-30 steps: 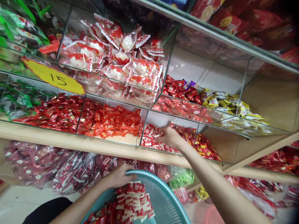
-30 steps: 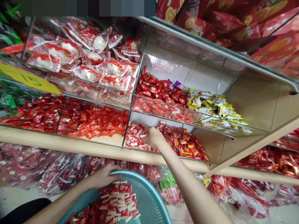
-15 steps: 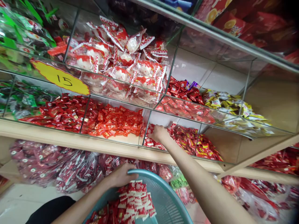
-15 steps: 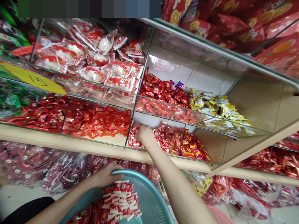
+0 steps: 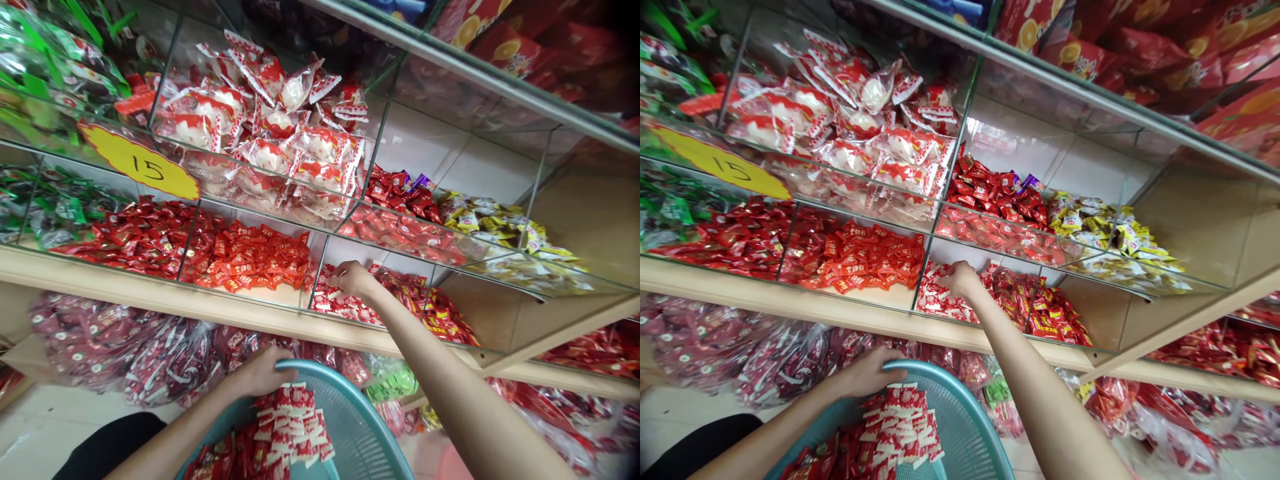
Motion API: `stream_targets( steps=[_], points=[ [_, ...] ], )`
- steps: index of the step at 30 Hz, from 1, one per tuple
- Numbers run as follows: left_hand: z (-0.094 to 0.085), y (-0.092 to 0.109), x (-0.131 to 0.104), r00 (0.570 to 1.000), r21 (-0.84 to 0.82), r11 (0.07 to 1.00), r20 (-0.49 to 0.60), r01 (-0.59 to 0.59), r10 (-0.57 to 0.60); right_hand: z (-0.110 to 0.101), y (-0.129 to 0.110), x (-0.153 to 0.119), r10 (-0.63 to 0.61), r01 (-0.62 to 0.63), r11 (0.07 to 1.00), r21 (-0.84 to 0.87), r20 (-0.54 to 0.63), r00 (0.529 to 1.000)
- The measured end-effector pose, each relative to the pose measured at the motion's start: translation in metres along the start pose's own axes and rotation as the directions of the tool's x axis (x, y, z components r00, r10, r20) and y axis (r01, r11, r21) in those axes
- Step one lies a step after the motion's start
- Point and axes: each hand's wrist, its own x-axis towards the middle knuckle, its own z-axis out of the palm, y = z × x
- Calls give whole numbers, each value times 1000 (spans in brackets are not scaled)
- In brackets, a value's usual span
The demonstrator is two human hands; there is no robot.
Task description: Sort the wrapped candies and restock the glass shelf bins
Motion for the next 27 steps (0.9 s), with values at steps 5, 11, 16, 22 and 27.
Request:
stream_targets(
  steps=[5, 11, 16, 22, 27],
  points=[
    [1, -2, 1, 1000, 32, 999, -27, -10, 11, 8, 14, 2, -179, 155, 965, -211, -98, 979],
    [0, 0, -1, 999, 68, 998, -44, 3, 0, 6, 23, 0, -443, 398, 822, -407, -20, 896],
    [0, 1, -1, 999, 96, 995, -49, 2, 3, -5, 23, -11, -439, 468, 793, -389, 166, 883],
    [1, 2, 0, 999, 82, 997, -46, 2, 1, -1, 29, -10, -428, 419, 823, -383, 67, 901],
    [0, 2, 0, 999, 83, 997, -44, -7, 10, 1, 29, -6, -322, 329, 898, -291, 74, 944]
  ],
)
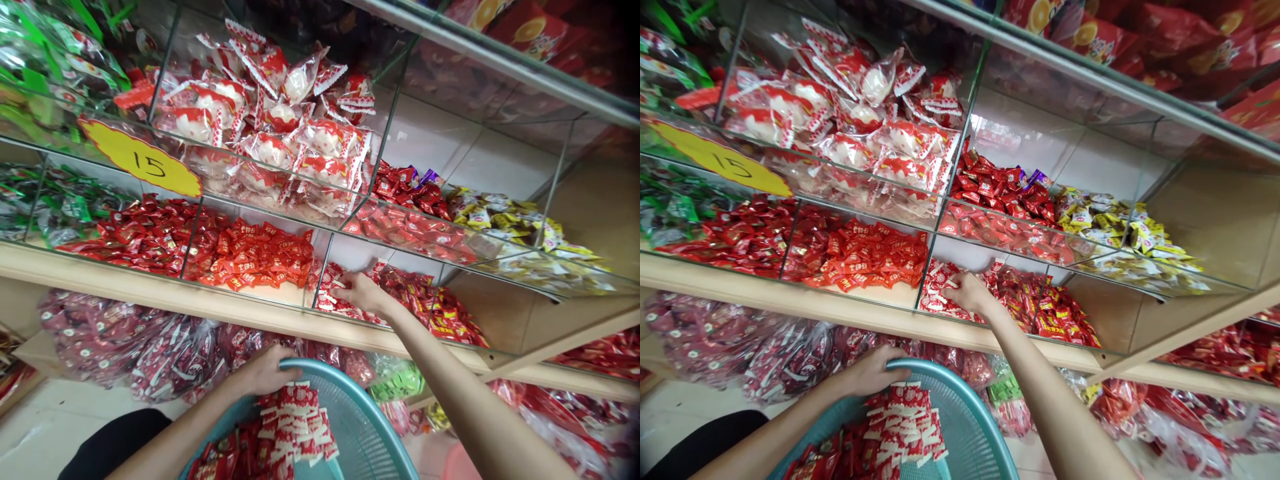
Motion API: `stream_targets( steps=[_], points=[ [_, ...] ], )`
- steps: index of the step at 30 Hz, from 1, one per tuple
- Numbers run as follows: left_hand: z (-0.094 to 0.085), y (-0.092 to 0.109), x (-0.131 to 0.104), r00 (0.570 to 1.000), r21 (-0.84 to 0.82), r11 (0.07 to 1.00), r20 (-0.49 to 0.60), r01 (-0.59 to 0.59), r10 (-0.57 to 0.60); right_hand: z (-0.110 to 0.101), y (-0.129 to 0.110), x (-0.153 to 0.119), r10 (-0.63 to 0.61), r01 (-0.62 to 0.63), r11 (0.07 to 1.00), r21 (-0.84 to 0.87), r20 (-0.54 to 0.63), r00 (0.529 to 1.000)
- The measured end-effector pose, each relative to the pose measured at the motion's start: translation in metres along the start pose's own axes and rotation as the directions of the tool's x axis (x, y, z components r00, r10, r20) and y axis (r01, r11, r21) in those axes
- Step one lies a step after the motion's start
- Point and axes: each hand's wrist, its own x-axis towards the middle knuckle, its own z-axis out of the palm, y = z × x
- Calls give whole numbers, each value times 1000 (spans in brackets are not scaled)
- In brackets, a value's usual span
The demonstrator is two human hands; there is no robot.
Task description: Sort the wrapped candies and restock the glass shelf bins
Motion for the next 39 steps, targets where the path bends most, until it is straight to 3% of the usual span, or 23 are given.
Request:
stream_targets(
  steps=[5, 13, 18, 20, 23, 25, 28, 30, 33, 39],
  points=[
    [-1, 2, 0, 1000, 28, 1000, -3, 10, -10, 2, -1, -6, 32, -20, 988, 154, -74, 997],
    [-2, 3, 0, 1000, 12, 1000, 20, -1, 1, 9, 0, -18, -49, 140, 946, 291, -300, 953],
    [-5, 7, -2, 999, 3, 1000, 41, 12, -12, -6, -14, -62, -46, 269, 831, 487, -422, 905],
    [-5, 8, -1, 999, 2, 1000, 42, 2, -2, -4, -24, -91, -35, 257, 768, 587, -361, 932],
    [-5, 8, 0, 999, 12, 1000, 40, -13, 13, 22, -33, -135, -34, 71, 692, 718, -66, 997],
    [-4, 10, 1, 999, 17, 1000, 41, -6, 5, 54, -31, -157, -44, -66, 671, 739, 128, 991],
    [-3, 11, 1, 1000, 19, 1000, 28, 13, -14, 106, -16, -180, -44, -172, 734, 657, 299, 953],
    [-3, 10, 0, 999, 14, 1000, 32, 19, -20, 131, -3, -189, -38, -166, 822, 545, 342, 939],
    [-3, 8, 0, 999, 1, 1000, 37, 4, -4, 150, 10, -196, -70, -67, 927, 369, 345, 936],
    [-4, 11, 0, 998, 8, 1000, 54, 21, -22, 172, 1, -201, -83, 21, 989, 150, 422, 903]
  ],
)
